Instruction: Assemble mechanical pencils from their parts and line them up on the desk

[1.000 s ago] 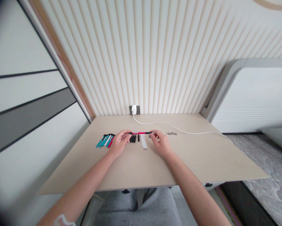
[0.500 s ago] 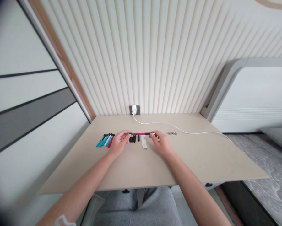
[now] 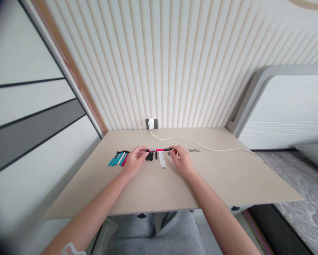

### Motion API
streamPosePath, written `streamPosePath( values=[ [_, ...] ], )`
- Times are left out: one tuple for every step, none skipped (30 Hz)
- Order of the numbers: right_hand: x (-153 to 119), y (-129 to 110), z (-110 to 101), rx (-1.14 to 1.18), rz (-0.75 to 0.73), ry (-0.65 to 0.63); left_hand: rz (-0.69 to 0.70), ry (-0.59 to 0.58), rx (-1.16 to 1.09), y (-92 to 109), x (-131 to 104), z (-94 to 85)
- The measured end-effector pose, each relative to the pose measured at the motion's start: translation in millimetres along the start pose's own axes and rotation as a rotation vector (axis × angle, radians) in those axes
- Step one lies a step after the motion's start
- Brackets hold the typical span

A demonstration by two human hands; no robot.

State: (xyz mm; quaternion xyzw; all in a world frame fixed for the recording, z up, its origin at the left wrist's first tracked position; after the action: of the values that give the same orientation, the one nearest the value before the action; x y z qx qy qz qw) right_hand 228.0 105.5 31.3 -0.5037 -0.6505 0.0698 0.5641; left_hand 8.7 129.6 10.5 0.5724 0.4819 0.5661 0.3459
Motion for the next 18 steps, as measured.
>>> streamPosePath(
  values=[
    [0.4, -1.7, -0.7, -0.001, -0.014, 0.006, -0.004, 0.003, -0.011, 0.5, -0.2, 0.0],
    [0.7, -3.4, -1.4, -0.003, -0.028, 0.010, -0.010, 0.003, -0.017, 0.6, -0.5, 0.2],
    [0.9, -5.1, -1.9, -0.007, -0.044, 0.012, -0.018, 0.000, -0.020, 0.5, -0.9, 0.9],
    [1.0, -6.8, -2.2, -0.015, -0.060, 0.009, -0.027, -0.006, -0.020, 0.2, -1.4, 1.8],
    [0.8, -8.7, -2.2, -0.028, -0.083, 0.002, -0.037, -0.012, -0.019, -0.2, -2.1, 2.9],
    [0.4, -11.2, -1.9, -0.048, -0.114, -0.009, -0.046, -0.017, -0.020, -0.6, -2.8, 4.0],
    [-0.3, -14.0, -1.3, -0.075, -0.151, -0.023, -0.053, -0.020, -0.022, -1.0, -3.6, 4.8],
    [-1.0, -16.8, -0.7, -0.109, -0.191, -0.037, -0.060, -0.020, -0.026, -1.3, -4.4, 5.5],
    [-1.6, -19.4, -0.2, -0.150, -0.229, -0.050, -0.067, -0.020, -0.031, -1.8, -5.3, 6.2],
    [-2.0, -21.7, -0.1, -0.192, -0.263, -0.061, -0.074, -0.022, -0.035, -2.2, -6.3, 7.1],
    [-1.8, -23.7, -0.3, -0.232, -0.293, -0.071, -0.081, -0.026, -0.039, -2.7, -7.4, 8.2],
    [-1.1, -25.4, -1.0, -0.269, -0.318, -0.082, -0.088, -0.036, -0.041, -3.2, -8.8, 9.9],
    [0.2, -26.7, -2.1, -0.301, -0.342, -0.094, -0.096, -0.050, -0.042, -3.5, -10.3, 11.9],
    [2.3, -27.0, -3.6, -0.328, -0.366, -0.110, -0.103, -0.062, -0.041, -3.9, -11.7, 13.7],
    [5.3, -25.8, -5.6, -0.354, -0.389, -0.130, -0.107, -0.075, -0.040, -4.0, -13.0, 15.5],
    [9.4, -22.4, -8.7, -0.379, -0.409, -0.149, -0.110, -0.090, -0.043, -3.8, -14.3, 17.3],
    [14.8, -16.0, -13.2, -0.410, -0.422, -0.165, -0.106, -0.091, -0.046, -3.1, -15.1, 17.7],
    [21.5, -7.2, -19.2, -0.440, -0.436, -0.174, -0.101, -0.096, -0.034, -2.8, -15.8, 18.2]
  ],
)
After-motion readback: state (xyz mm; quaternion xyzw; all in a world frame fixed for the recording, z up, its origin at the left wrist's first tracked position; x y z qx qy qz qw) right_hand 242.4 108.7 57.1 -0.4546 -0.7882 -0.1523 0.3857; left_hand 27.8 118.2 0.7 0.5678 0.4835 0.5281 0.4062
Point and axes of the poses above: each hand's wrist, its own x-axis towards the middle knuckle, its own z-axis out of the palm, y = z × x, the point moved 10 cm from there along x, towards the middle knuckle, and after that the axes turned 14 degrees about y, right-handed, at the moved point
